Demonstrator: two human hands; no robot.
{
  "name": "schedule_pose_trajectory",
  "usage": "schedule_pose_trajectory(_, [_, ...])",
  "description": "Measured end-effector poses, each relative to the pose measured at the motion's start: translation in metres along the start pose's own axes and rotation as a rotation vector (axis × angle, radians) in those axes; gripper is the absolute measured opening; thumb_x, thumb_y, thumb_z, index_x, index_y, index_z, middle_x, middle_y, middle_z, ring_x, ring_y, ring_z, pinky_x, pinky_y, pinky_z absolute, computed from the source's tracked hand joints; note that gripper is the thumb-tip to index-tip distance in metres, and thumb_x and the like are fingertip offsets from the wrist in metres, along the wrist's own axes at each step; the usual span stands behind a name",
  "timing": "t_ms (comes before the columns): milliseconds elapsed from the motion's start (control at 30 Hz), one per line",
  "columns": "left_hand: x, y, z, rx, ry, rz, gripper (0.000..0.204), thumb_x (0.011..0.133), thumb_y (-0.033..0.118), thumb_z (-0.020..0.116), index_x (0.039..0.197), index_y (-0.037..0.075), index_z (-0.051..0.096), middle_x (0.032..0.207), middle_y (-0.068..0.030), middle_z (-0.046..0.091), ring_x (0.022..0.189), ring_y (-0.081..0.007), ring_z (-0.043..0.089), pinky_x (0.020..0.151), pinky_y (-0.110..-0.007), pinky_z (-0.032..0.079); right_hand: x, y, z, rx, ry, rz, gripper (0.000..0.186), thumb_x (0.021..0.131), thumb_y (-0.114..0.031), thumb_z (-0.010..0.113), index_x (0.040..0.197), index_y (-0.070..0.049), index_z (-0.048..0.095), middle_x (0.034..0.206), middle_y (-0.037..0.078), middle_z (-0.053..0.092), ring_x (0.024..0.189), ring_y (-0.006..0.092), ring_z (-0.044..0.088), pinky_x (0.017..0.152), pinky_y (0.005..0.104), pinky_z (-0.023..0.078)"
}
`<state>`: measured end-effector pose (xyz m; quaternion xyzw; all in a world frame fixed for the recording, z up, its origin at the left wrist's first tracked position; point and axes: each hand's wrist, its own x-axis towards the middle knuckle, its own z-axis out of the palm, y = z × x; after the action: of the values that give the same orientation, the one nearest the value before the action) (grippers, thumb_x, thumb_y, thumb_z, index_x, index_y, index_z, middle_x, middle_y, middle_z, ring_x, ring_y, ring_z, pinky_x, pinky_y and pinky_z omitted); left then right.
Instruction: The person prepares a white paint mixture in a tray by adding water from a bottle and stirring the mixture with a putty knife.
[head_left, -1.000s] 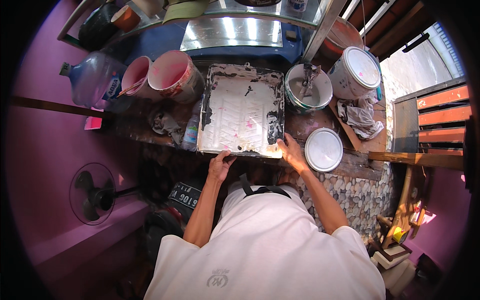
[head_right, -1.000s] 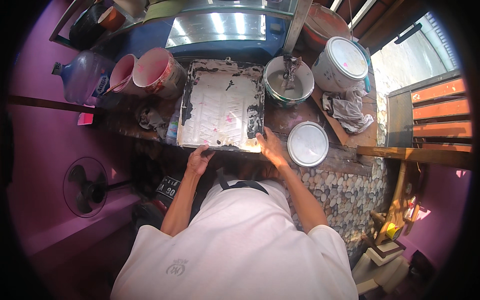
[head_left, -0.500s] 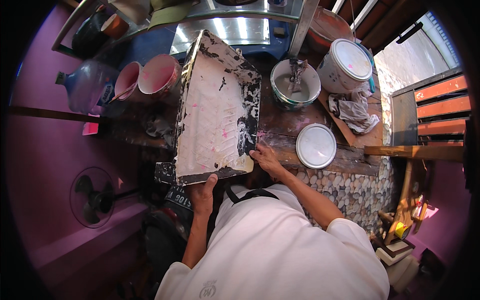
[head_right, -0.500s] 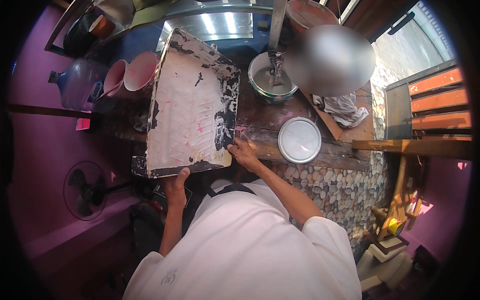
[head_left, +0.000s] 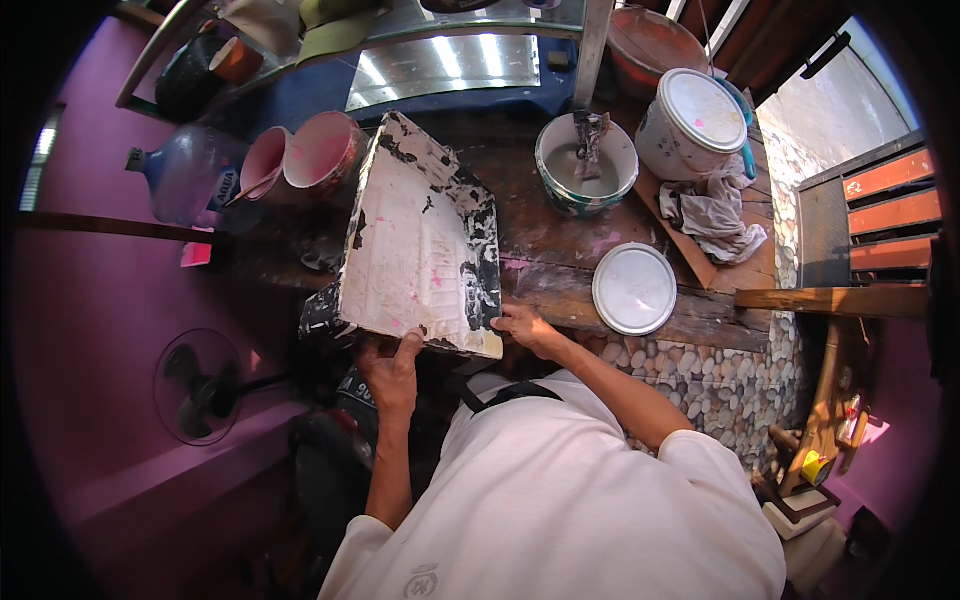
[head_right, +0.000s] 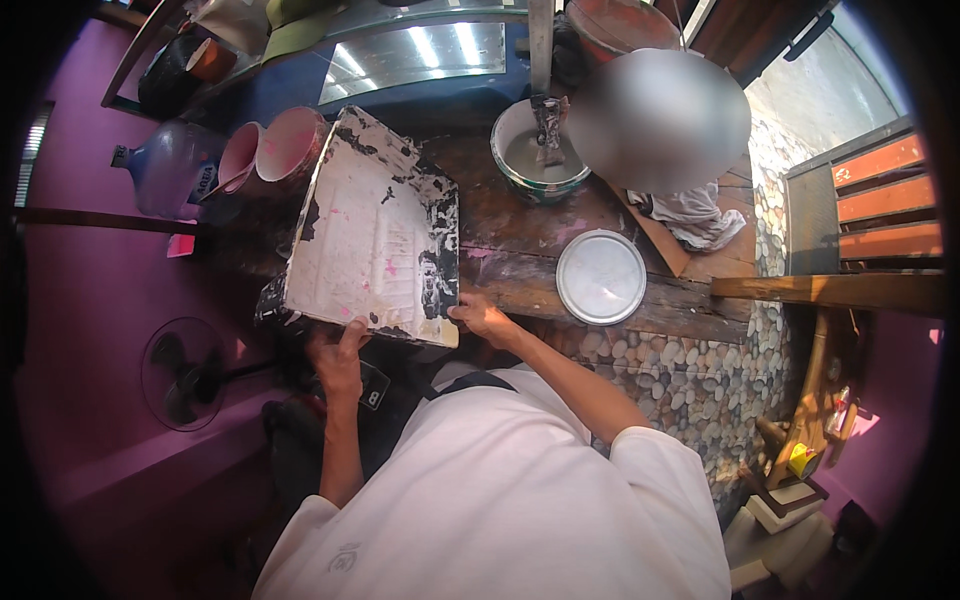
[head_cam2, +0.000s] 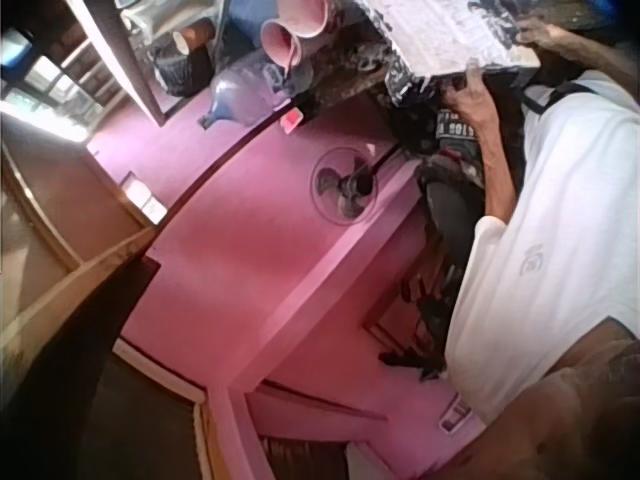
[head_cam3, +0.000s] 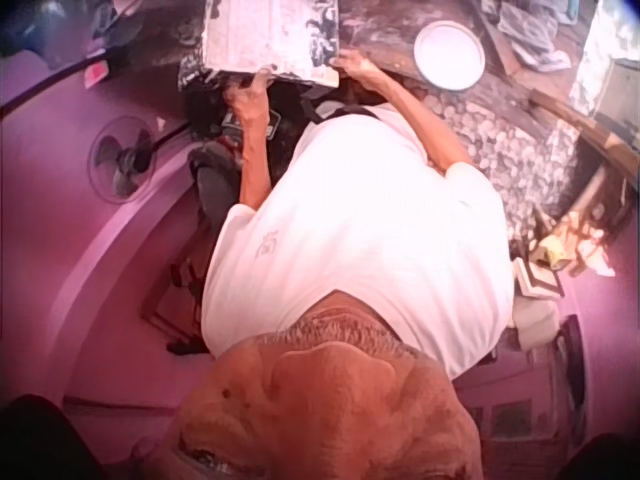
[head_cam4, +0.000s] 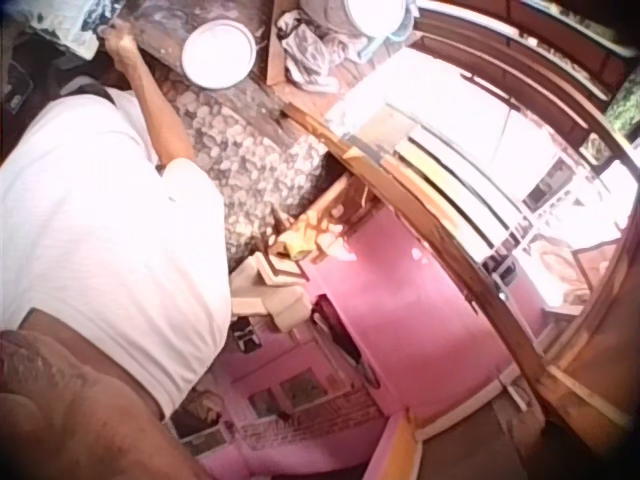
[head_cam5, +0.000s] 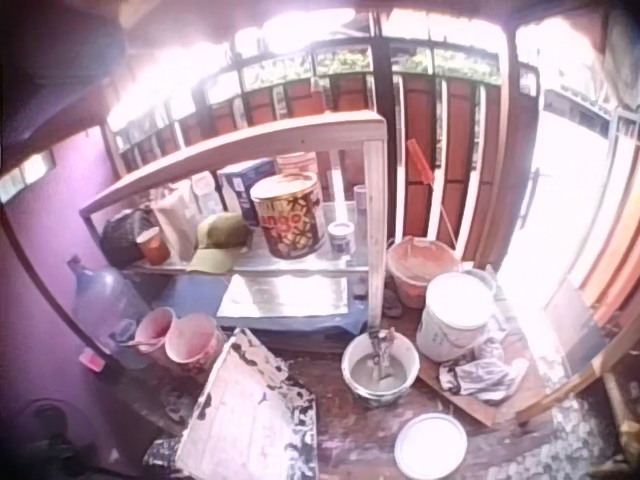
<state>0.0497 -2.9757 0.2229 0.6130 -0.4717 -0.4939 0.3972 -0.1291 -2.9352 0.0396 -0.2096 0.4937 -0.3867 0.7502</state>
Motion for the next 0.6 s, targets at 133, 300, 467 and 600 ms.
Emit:
schedule_pose_trajectory(133, [-0.010,-0.004,-0.011,-0.131,0.107,-0.034,0.038,0.075,0.006,0.063,0.111,0.001,0.055,0.097,-0.0066,0.060,0.080,-0.0146,0.061,0.066,-0.027,0.052,-0.016,-0.019,0.003,-0.118,0.000,-0.075,0.022,0.086,-0.018,0.055,0.101,-0.004,0.061,0.082,0.000,0.057,0.074,0.0098,0.049,0.067,0.0256,0.042])
schedule_pose_trajectory(300, [-0.020,-0.010,-0.033,-0.236,0.072,-0.051,0.042,0.074,0.003,0.061,0.115,0.003,0.053,0.097,-0.0055,0.060,0.081,-0.0157,0.061,0.070,-0.029,0.052,-0.016,-0.007,0.013,-0.002,0.043,-0.161,0.026,0.084,-0.017,0.055,0.108,-0.006,0.056,0.086,0.000,0.056,0.075,0.0091,0.047,0.067,0.0241,0.039])
schedule_pose_trajectory(467, [-0.017,-0.048,-0.087,-0.464,0.005,-0.099,0.032,0.074,-0.001,0.061,0.105,0.004,0.058,0.095,-0.0054,0.060,0.082,-0.0157,0.061,0.073,-0.031,0.054,-0.035,-0.013,0.035,0.072,0.052,-0.222,0.030,0.083,-0.014,0.055,0.111,-0.005,0.053,0.087,-0.002,0.053,0.078,0.0085,0.044,0.071,0.0252,0.038])
schedule_pose_trajectory(600, [-0.011,-0.069,-0.118,-0.587,-0.096,-0.295,0.015,0.073,-0.004,0.060,0.085,0.003,0.062,0.083,-0.0050,0.062,0.079,-0.0164,0.062,0.076,-0.032,0.054,-0.062,-0.011,0.059,0.009,0.213,-0.227,0.036,0.082,-0.013,0.058,0.116,-0.003,0.051,0.099,0.005,0.057,0.087,0.0160,0.052,0.080,0.0311,0.042])
